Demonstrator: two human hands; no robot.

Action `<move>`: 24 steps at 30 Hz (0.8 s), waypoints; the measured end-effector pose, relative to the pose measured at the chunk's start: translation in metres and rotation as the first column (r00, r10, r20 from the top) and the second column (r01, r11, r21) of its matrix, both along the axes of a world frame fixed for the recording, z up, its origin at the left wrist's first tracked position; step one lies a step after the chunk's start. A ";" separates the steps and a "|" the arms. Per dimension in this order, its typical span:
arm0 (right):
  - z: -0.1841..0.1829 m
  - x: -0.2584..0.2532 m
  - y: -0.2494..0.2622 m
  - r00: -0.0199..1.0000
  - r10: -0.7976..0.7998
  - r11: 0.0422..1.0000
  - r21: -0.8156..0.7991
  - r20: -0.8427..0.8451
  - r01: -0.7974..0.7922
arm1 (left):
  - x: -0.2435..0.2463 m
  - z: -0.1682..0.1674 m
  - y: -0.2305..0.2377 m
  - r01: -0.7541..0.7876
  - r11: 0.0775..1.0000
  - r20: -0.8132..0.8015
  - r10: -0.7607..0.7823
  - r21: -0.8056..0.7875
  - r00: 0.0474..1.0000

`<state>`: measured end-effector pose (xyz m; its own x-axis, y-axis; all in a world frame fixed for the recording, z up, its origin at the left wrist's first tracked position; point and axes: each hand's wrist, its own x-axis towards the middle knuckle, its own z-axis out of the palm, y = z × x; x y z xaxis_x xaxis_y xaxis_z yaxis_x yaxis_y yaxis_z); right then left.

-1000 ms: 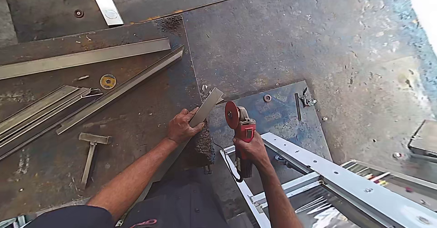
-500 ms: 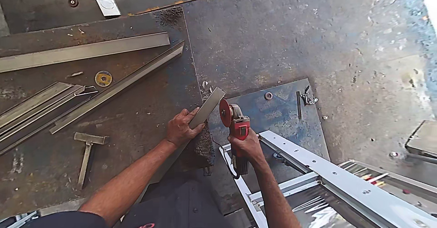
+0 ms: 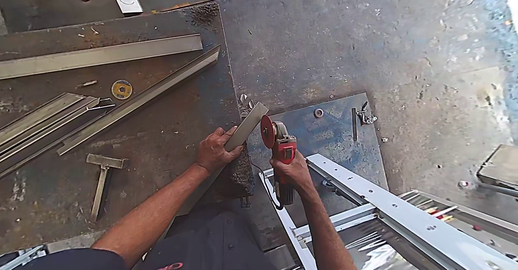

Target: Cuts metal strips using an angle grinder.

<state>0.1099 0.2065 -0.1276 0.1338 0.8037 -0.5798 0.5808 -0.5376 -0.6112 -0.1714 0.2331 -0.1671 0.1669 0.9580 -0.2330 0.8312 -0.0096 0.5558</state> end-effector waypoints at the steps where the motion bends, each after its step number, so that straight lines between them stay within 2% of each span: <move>1: 0.000 0.000 0.000 1.000 -0.002 1.000 -0.002 -0.003 0.002 | 0.000 0.000 0.000 -0.002 1.000 0.002 0.002 0.003 1.000; 8: -0.002 -0.001 0.001 0.999 -0.026 1.000 0.010 -0.026 0.027 | 0.001 -0.003 -0.001 -0.019 0.999 0.002 0.019 0.030 1.000; 24: -0.005 -0.006 0.007 0.998 -0.008 0.999 0.051 0.061 0.005 | 0.002 0.000 0.001 -0.013 1.000 -0.005 0.013 0.014 1.000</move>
<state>0.1041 0.2134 -0.1329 0.1733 0.8308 -0.5289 0.6147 -0.5109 -0.6010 -0.1696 0.2342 -0.1671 0.1537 0.9633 -0.2200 0.8340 -0.0071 0.5517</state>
